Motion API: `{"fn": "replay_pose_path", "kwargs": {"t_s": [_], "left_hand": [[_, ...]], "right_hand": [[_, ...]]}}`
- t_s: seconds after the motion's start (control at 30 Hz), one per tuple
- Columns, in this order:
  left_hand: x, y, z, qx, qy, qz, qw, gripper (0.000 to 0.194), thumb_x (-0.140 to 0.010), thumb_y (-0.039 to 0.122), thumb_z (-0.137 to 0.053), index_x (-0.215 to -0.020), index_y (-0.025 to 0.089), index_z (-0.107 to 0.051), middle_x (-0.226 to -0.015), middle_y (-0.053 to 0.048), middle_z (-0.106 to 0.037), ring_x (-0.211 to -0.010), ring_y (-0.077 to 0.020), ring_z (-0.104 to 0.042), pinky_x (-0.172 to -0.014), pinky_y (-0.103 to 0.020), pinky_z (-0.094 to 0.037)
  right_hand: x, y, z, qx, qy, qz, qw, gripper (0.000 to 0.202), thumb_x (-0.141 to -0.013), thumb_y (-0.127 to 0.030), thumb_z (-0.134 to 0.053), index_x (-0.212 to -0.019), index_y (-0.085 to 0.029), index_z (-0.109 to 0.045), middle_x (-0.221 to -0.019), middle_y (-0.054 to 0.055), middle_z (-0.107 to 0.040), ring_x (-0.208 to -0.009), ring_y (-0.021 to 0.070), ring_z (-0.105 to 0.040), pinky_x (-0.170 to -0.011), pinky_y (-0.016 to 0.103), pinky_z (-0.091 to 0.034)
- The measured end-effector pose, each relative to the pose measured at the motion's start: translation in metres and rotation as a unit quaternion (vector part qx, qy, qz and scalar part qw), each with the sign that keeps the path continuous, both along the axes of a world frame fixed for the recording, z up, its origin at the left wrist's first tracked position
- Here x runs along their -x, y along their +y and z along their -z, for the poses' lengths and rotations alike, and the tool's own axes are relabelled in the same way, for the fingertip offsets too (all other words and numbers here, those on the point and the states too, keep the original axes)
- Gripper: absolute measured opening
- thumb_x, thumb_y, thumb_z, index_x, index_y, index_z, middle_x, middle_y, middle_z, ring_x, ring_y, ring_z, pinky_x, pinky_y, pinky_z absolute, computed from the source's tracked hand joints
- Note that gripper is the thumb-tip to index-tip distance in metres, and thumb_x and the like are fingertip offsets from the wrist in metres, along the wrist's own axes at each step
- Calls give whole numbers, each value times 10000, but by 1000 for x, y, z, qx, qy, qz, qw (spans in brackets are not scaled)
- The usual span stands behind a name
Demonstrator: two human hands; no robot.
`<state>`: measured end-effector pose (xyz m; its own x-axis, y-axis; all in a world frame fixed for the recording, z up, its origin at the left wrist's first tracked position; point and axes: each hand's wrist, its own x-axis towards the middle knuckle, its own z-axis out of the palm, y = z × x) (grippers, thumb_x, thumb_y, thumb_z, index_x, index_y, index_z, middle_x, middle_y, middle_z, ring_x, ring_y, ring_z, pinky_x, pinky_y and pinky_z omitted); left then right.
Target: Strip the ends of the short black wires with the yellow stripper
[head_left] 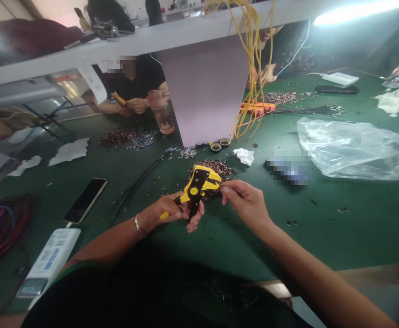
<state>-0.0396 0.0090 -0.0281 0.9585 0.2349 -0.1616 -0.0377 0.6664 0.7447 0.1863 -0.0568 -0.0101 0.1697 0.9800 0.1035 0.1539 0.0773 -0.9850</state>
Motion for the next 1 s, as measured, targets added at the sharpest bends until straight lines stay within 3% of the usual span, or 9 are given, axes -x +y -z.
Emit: {"fn": "replay_pose_path", "kwargs": {"t_s": [0.4,1.0], "left_hand": [[-2,-4,-3,-23,5,-33,999,417,-568,236,-718,-941,59,-662,-712,-103,-628,-602,-214,-581,-591,-382,-482],[-3,-6,-3,-38,7,-36,999,387,-575,203,-709,-932,64,-660,-712,-100,-633,-597,-208,-578,-579,-374,-481]], "right_hand": [[2,-2,-5,10,8,-11,1000,148,-793,-327,-587,-776,-206,-670,-517,-37,-602,-460,108,-453,-474,256,-362],[1,-3,-3,10,1,-17,1000,154,-807,-317,-585,-741,-203,-666,-514,-32,-602,-453,105,-447,-471,252,-367]]}}
